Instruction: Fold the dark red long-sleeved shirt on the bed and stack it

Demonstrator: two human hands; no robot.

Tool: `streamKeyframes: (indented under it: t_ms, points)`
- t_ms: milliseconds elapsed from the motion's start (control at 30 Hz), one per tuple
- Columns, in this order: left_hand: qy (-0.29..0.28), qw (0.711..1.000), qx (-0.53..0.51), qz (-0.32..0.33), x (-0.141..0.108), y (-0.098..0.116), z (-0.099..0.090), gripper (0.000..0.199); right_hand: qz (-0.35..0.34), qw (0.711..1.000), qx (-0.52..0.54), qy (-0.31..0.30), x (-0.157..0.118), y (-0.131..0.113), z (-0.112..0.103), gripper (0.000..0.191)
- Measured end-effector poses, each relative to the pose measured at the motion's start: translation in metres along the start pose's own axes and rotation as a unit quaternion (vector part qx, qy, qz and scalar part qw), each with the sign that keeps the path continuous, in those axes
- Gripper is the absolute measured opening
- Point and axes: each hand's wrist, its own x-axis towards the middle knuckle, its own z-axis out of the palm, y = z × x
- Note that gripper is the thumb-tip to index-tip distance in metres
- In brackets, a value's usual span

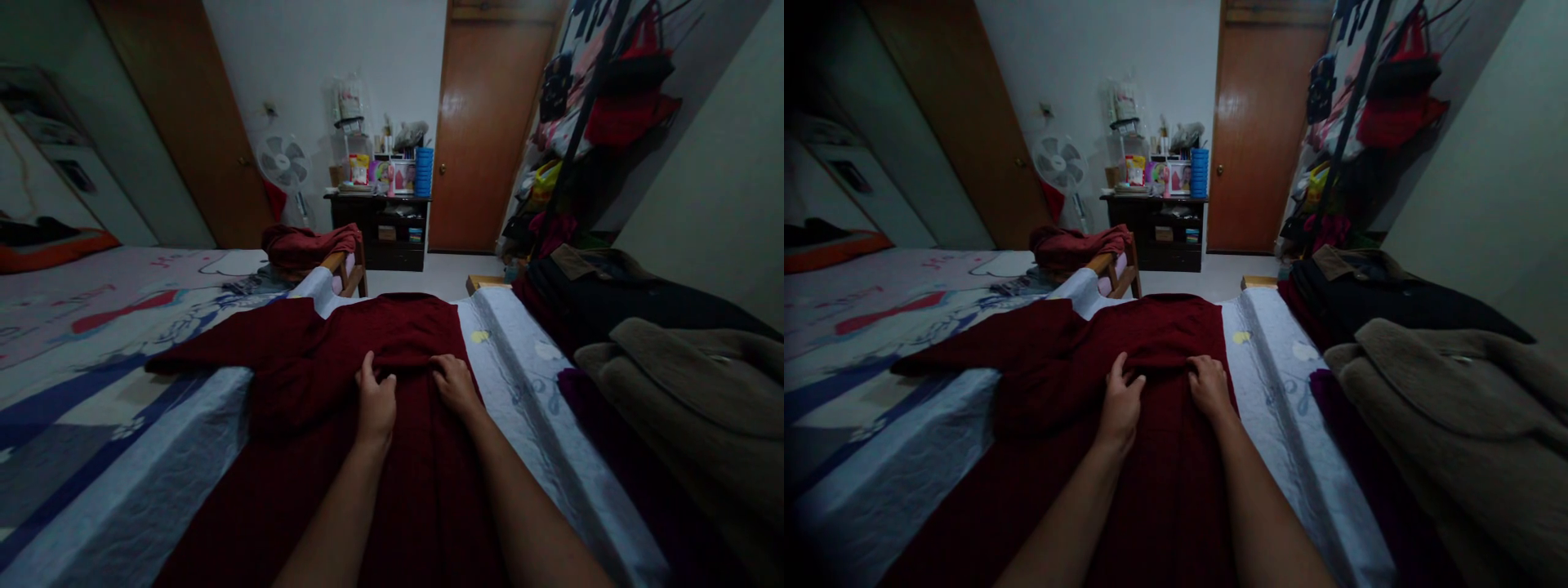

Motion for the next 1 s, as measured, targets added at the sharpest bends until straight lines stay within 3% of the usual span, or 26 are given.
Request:
streamKeyframes:
  t_ms: [100,233,300,367,500,700,867,1000]
  points:
    - [0.018,0.981,0.178,0.069,-0.003,0.005,-0.006,0.063,-0.004,1.000,-0.028,-0.004,-0.001,-0.003,-0.001,0.035]
    - [-0.053,0.891,0.440,0.102,-0.010,0.015,-0.014,0.046,-0.004,0.997,-0.076,-0.023,-0.003,-0.010,-0.003,0.038]
    - [-0.070,0.854,0.501,0.118,-0.012,0.018,-0.017,0.036,-0.004,0.995,-0.096,-0.028,-0.004,-0.013,-0.003,0.039]
    - [-0.056,0.839,0.521,0.149,-0.013,0.019,-0.018,0.035,-0.009,0.994,-0.104,-0.027,-0.005,-0.015,-0.004,0.042]
    - [-0.041,0.826,0.527,0.194,-0.008,0.009,-0.020,0.041,-0.011,0.995,-0.093,-0.025,-0.006,-0.015,-0.005,0.048]
    - [-0.010,0.819,0.554,0.150,0.003,-0.011,-0.027,0.048,0.013,0.999,-0.039,-0.019,-0.005,-0.010,-0.004,0.057]
    - [-0.017,0.835,0.537,0.121,0.010,-0.011,-0.034,0.038,0.013,1.000,-0.021,-0.017,-0.004,-0.007,-0.004,0.056]
    - [-0.022,0.831,0.539,0.132,0.014,-0.003,-0.036,0.023,0.011,0.999,-0.026,-0.030,-0.002,-0.007,-0.004,0.049]
